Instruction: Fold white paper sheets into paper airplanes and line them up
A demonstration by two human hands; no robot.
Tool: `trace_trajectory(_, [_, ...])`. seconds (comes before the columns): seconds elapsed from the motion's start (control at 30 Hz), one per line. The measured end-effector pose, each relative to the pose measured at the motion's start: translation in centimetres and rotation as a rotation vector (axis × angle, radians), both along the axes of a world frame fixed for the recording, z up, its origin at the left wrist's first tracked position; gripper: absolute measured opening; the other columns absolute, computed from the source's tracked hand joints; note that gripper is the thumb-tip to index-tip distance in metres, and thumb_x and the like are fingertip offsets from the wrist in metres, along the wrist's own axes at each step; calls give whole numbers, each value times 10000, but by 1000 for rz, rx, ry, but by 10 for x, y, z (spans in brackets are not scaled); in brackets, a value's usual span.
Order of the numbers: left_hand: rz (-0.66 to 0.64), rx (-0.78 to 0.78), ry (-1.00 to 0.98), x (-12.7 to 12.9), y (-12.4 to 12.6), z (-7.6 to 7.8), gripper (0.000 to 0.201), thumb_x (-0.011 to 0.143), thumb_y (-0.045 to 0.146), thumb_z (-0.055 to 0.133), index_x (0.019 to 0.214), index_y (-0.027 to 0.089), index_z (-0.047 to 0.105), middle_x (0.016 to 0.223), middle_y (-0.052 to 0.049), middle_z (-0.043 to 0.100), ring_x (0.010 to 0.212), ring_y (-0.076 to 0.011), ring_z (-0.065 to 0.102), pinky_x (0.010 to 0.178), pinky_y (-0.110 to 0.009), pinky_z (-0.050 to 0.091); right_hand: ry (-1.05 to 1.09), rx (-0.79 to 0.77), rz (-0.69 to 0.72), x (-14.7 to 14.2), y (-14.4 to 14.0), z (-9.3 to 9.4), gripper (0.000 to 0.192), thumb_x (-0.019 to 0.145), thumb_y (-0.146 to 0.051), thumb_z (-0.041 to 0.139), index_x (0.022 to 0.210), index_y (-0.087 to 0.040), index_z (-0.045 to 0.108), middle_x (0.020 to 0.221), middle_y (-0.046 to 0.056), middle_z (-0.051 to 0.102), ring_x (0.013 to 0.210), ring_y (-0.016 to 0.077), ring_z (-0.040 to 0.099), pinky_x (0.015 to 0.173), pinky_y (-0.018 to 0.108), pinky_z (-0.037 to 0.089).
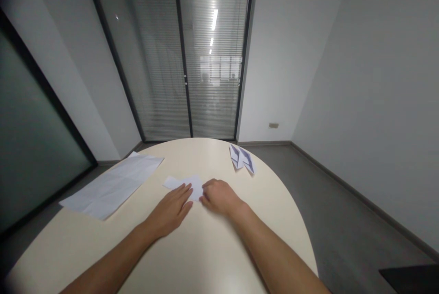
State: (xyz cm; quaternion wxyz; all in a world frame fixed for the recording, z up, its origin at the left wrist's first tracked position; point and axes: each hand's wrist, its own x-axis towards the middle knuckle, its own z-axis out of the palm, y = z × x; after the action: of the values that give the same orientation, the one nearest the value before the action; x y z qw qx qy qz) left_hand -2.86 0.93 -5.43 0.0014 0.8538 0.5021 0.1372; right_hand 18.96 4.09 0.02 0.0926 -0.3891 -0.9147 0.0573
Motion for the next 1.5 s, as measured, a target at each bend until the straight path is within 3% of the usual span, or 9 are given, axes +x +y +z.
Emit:
trace_trajectory(0.13, [40, -46, 28, 0, 3, -1, 567, 1040, 415, 271, 1470, 86, 436, 1566, -158, 366, 1466, -272, 323, 1186, -449, 316, 55, -10, -11, 4, 4, -7, 183, 895, -287, 608, 991, -166, 707, 1158, 118, 704, 1113, 239, 628, 959, 323, 469])
trace_trajectory(0.3, [244, -32, 103, 0, 7, -2, 602, 1026, 417, 306, 1456, 17, 434, 1542, -257, 352, 1456, -351, 318, 1160, -508, 321, 145, -40, 39, 9, 8, -16, 353, 932, -313, 577, 1258, -207, 661, 1401, 120, 580, 1292, 250, 530, 1088, 369, 413])
trace_trajectory(0.47, [345, -12, 108, -8, 10, 1, 568, 1029, 387, 290, 1419, 20, 480, 1523, -245, 404, 1440, -341, 361, 1170, -535, 275, 174, -86, 99, 12, 12, -21, 357, 940, -347, 572, 1255, -229, 690, 1441, 122, 548, 1337, 271, 489, 1121, 411, 385])
trace_trajectory(0.6, [298, 0, 90, -5, 4, 1, 593, 1021, 416, 318, 1424, 9, 472, 1521, -258, 396, 1440, -347, 360, 1174, -525, 276, 178, -70, 126, 13, 16, -24, 427, 941, -392, 573, 1322, -211, 639, 1464, 137, 523, 1366, 291, 453, 1155, 457, 331])
trace_trajectory(0.8, [102, -14, 17, 15, -7, -3, 587, 1019, 417, 315, 1419, 19, 477, 1525, -236, 403, 1446, -308, 360, 1162, -459, 335, 154, -79, 115, 14, 18, -25, 605, 905, -464, 603, 1431, -174, 531, 1531, 161, 432, 1443, 317, 342, 1196, 486, 252])
trace_trajectory(1.0, [274, -23, 67, 3, 5, 2, 546, 1008, 347, 326, 1430, 32, 470, 1529, -209, 411, 1437, -324, 371, 1159, -499, 319, 127, -117, 77, 10, 15, -29, 723, 857, -596, 622, 1448, -194, 515, 1572, 166, 359, 1483, 349, 245, 1201, 523, 213])
trace_trajectory(1.1, [344, -36, 65, -2, 7, 4, 597, 989, 417, 371, 1439, 36, 459, 1541, -220, 388, 1447, -341, 349, 1162, -523, 296, 137, -134, 116, 9, 13, -30, 768, 826, -645, 638, 1440, -197, 526, 1569, 166, 365, 1485, 358, 236, 1199, 529, 212])
trace_trajectory(1.3, [277, -51, 16, 8, -5, 1, 680, 939, 513, 440, 1448, 63, 461, 1552, -205, 381, 1456, -364, 321, 1176, -541, 262, 157, -161, 149, 8, 13, -28, 719, 830, -633, 635, 1424, -237, 544, 1555, 129, 404, 1473, 343, 277, 1193, 522, 222])
trace_trajectory(1.5, [143, -74, -28, 13, -13, 3, 653, 917, 467, 477, 1463, 109, 450, 1575, -168, 357, 1467, -335, 309, 1195, -522, 251, 95, -232, 24, 11, 17, -31, 1066, 705, -781, 645, 1551, -215, 328, 1633, 152, 193, 1514, 369, 90, 1206, 575, 102])
